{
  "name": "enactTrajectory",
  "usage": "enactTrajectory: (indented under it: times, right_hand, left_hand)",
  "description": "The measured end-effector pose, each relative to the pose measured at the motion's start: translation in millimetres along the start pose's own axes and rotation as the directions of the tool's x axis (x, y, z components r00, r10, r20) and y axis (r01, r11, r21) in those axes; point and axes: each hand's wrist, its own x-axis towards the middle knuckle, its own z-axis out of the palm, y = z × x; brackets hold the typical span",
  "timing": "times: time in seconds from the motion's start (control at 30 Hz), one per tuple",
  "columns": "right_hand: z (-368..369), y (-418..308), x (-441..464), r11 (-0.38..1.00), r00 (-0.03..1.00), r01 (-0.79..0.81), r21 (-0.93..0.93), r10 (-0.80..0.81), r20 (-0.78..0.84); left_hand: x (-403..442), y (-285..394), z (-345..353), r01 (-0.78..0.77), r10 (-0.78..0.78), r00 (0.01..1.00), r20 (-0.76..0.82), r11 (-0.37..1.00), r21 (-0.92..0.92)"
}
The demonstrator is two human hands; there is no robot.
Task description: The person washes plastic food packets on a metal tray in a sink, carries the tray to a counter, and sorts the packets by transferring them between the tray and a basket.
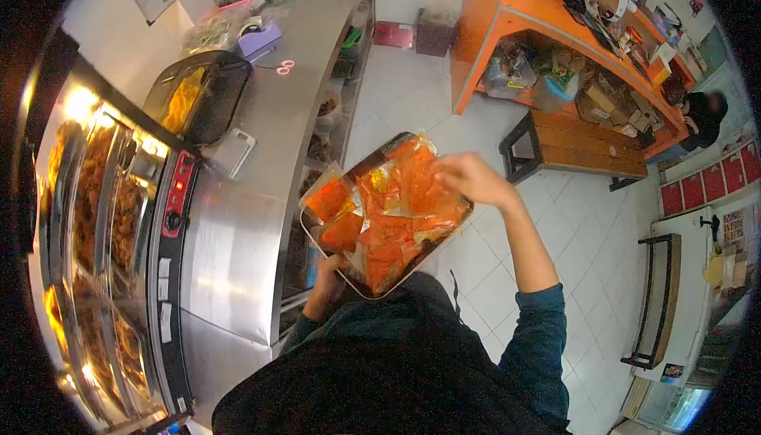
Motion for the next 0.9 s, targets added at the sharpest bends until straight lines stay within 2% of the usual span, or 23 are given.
enactTrajectory:
  times: [0.03, 0.07, 0.17, 0.23, 0.3, 0.33, 0.4, 0.5, 0.6, 0.7, 0.8, 0.9]
  right_hand:
    - [-9, 6, 11, 0.99, 0.998, -0.038, 0.138, 0.044, -0.041]
    - [-22, 11, 20, 0.957, 0.986, -0.163, 0.242, 0.169, -0.004]
    - [-43, 31, 61, 0.962, 0.989, -0.086, 0.258, 0.114, -0.097]
    - [-56, 35, 95, 0.998, 0.993, -0.061, 0.029, 0.064, -0.103]
    - [-62, 35, 134, 0.973, 0.996, -0.035, -0.229, 0.015, -0.089]
    - [-61, 42, 150, 0.912, 0.985, 0.042, -0.407, -0.105, -0.133]
    - [-59, 55, 181, 0.674, 0.914, 0.154, -0.723, -0.375, -0.155]
    - [-62, 43, 204, 0.595, 0.946, 0.301, -0.745, -0.284, 0.155]
    - [-68, 76, 231, 0.404, 0.885, 0.346, -0.847, -0.44, 0.152]
    - [-101, 95, 270, 0.421, 0.873, 0.458, -0.783, -0.378, 0.308]
    - [-117, 108, 306, 0.607, 0.832, 0.555, -0.569, -0.387, 0.399]
    - [-118, 107, 326, 0.513, 0.884, 0.463, -0.723, -0.322, 0.337]
  left_hand:
    - [13, 6, 2, 0.01, -0.01, 1.0, 0.001, 1.0, 0.014]
    - [26, 9, 0, 0.011, -0.011, 1.0, 0.016, 1.0, 0.027]
    - [68, 21, 1, -0.03, 0.027, 0.998, 0.058, 0.998, 0.056]
    - [87, 33, 18, -0.08, 0.077, 0.995, 0.06, 0.996, 0.046]
    - [108, 41, 29, -0.01, 0.011, 1.0, -0.008, 0.998, 0.068]
    - [120, 44, 34, 0.018, -0.014, 0.999, -0.044, 0.997, 0.077]
    - [150, 39, 36, -0.003, 0.005, 0.999, -0.052, 0.999, 0.038]
    - [190, 37, 54, -0.077, 0.079, 0.995, -0.065, 0.997, 0.031]
    - [227, 40, 81, -0.104, 0.105, 0.985, -0.134, 0.995, 0.015]
    - [257, 46, 106, -0.075, 0.069, 0.991, -0.117, 0.996, -0.044]
    - [284, 53, 131, -0.167, 0.157, 0.964, -0.213, 0.986, -0.026]
    - [304, 58, 142, -0.192, 0.172, 0.952, -0.251, 0.98, -0.058]
